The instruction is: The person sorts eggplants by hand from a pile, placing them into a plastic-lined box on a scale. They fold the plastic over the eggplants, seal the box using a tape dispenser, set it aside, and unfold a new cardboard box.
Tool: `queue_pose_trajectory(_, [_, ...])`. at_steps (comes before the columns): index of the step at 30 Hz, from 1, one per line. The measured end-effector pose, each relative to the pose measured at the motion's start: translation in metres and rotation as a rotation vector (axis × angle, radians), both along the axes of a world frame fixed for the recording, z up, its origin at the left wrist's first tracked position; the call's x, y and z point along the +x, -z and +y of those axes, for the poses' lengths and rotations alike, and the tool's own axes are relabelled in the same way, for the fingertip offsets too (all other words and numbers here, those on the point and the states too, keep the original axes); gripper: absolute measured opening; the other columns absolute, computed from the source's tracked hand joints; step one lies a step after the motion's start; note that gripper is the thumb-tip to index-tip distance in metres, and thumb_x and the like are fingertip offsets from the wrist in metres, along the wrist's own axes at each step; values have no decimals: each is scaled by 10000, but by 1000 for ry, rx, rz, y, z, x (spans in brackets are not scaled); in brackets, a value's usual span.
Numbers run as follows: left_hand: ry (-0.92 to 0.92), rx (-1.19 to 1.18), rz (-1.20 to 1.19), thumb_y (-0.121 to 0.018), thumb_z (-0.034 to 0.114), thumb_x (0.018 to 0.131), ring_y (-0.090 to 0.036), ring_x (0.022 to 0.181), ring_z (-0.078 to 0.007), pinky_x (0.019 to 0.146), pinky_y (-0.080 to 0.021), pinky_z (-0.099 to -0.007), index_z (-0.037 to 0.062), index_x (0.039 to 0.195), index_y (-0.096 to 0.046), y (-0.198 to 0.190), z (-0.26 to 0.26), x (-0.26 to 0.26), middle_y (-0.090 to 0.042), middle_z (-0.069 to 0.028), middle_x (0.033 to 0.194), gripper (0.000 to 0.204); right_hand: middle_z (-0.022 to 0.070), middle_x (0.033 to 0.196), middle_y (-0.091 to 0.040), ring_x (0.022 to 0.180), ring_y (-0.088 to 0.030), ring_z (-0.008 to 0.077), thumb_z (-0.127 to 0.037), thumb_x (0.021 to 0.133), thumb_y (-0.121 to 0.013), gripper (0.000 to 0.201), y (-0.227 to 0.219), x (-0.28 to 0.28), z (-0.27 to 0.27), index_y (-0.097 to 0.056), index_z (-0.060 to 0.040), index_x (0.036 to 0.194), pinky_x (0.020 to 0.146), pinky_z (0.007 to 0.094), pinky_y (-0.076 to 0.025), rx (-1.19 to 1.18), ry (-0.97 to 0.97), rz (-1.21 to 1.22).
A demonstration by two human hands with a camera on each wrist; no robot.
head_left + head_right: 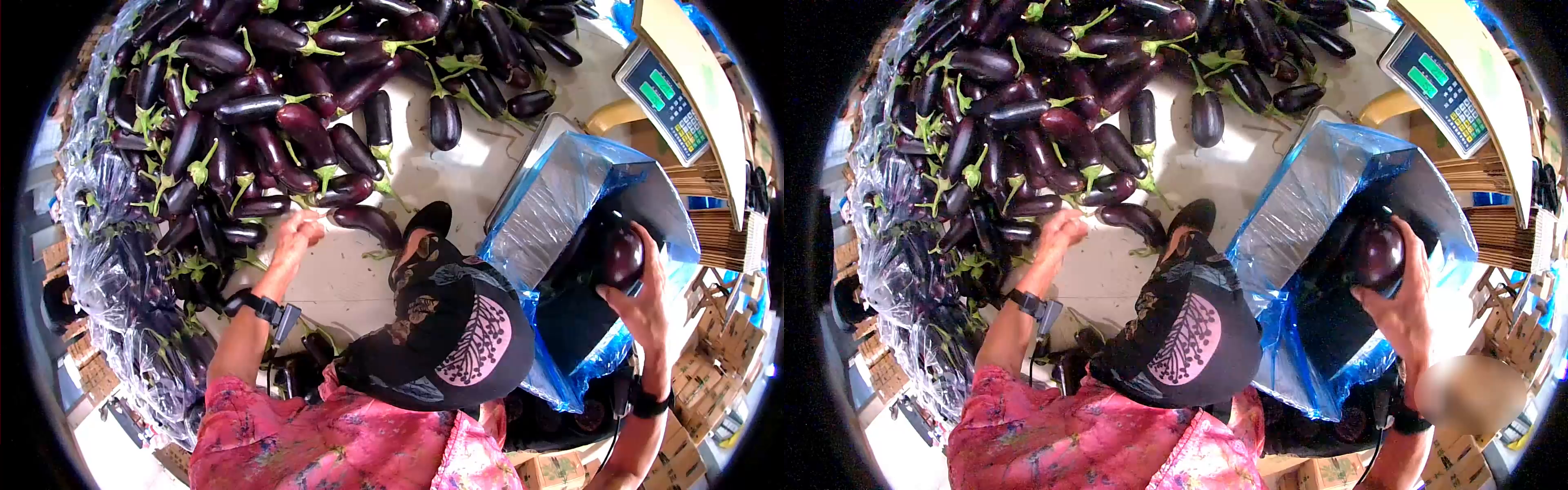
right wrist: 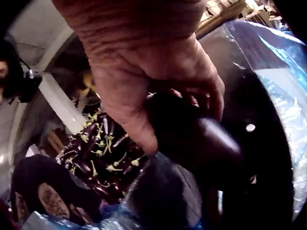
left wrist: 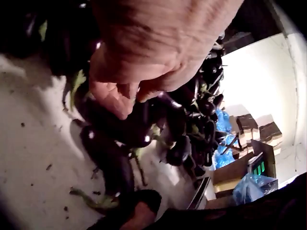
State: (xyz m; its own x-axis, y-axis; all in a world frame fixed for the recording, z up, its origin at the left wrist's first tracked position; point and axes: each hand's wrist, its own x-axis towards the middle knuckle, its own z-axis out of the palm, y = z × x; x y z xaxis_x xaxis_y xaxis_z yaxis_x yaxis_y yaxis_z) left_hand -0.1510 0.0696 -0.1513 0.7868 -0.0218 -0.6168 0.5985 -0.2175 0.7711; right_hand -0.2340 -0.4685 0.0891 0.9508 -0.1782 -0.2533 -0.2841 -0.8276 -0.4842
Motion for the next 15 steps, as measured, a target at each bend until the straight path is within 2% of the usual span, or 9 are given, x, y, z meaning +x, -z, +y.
queue_pose_trajectory(3, [5, 54, 59, -649, 169, 927, -677, 836, -137, 718, -541, -287, 57, 1135, -659, 22, -11, -22, -701, -58, 934, 237, 157, 1248, -566, 1221, -533, 380, 83, 557, -765, 772, -16, 4, 34, -543, -56, 1283, 1047, 438, -420, -54, -68, -7])
queue_pose_trajectory(4, [61, 117, -36, -650, 158, 916, -679, 843, -145, 730, -542, -292, 50, 1118, -666, 23, -18, -24, -706, -64, 947, 229, 159, 1221, -566, 1200, -536, 362, 120, 549, -729, 750, -6, 2, 40, -557, -55, 1258, 1016, 443, -423, -217, -241, -103])
queue_pose_trajectory(5, [116, 182, -133, -651, 147, 906, -682, 849, -153, 741, -543, -296, 42, 1100, -673, 23, -26, -24, -710, -70, 960, 222, 154, 1226, -565, 1166, -551, 339, 68, 633, -696, 662, -9, 6, 44, -561, -74, 1265, 1000, 452, -422, -324, -435, -17])
queue_pose_trajectory(7, [187, 248, -321, -645, 127, 891, -687, 873, -178, 765, -545, -319, 15, 1079, -675, 32, -31, -22, -717, -95, 987, 221, 149, 1223, -565, 1170, -546, 338, -12, 749, -632, 539, 29, -2, 43, -559, -87, 1277, 1005, 471, -420, -455, -680, -160])
queue_pose_trajectory(8, [180, 285, -435, -636, 82, 866, -684, 897, -242, 798, -543, -358, 12, 1097, -666, 30, -37, -20, -698, -131, 991, 243, 149, 1220, -563, 1179, -541, 345, -76, 817, -575, 479, 41, -3, 45, -550, -89, 1296, 1005, 482, -423, -507, -732, -224])
queue_pose_trajectory(11, [272, 523, -592, -637, 53, 844, -668, 889, -297, 813, -541, -388, 20, 1108, -660, 14, -50, -15, -664, -145, 991, 267, 155, 1231, -563, 1192, -542, 327, -60, 816, -596, 519, 53, -4, 40, -526, -70, 1330, 1001, 484, -430, -421, -715, -233])
queue_pose_trajectory(12, [325, 475, -521, -645, 35, 815, -625, 969, -348, 881, -518, -410, 11, 1136, -632, -1, -57, -12, -619, -166, 1053, 322, 153, 1241, -570, 1192, -547, 320, -52, 819, -598, 522, 57, -8, 38, -519, -49, 1335, 997, 485, -432, -413, -710, -225])
queue_pose_trajectory(15, [437, 558, -827, -655, 41, 804, -582, 1070, -355, 955, -481, -418, 0, 1179, -598, 1, -69, -2, -587, -178, 1144, 382, 157, 1213, -604, 1184, -556, 331, -45, 817, -609, 518, 67, -22, 39, -520, -12, 1326, 1005, 481, -439, -365, -774, -263])
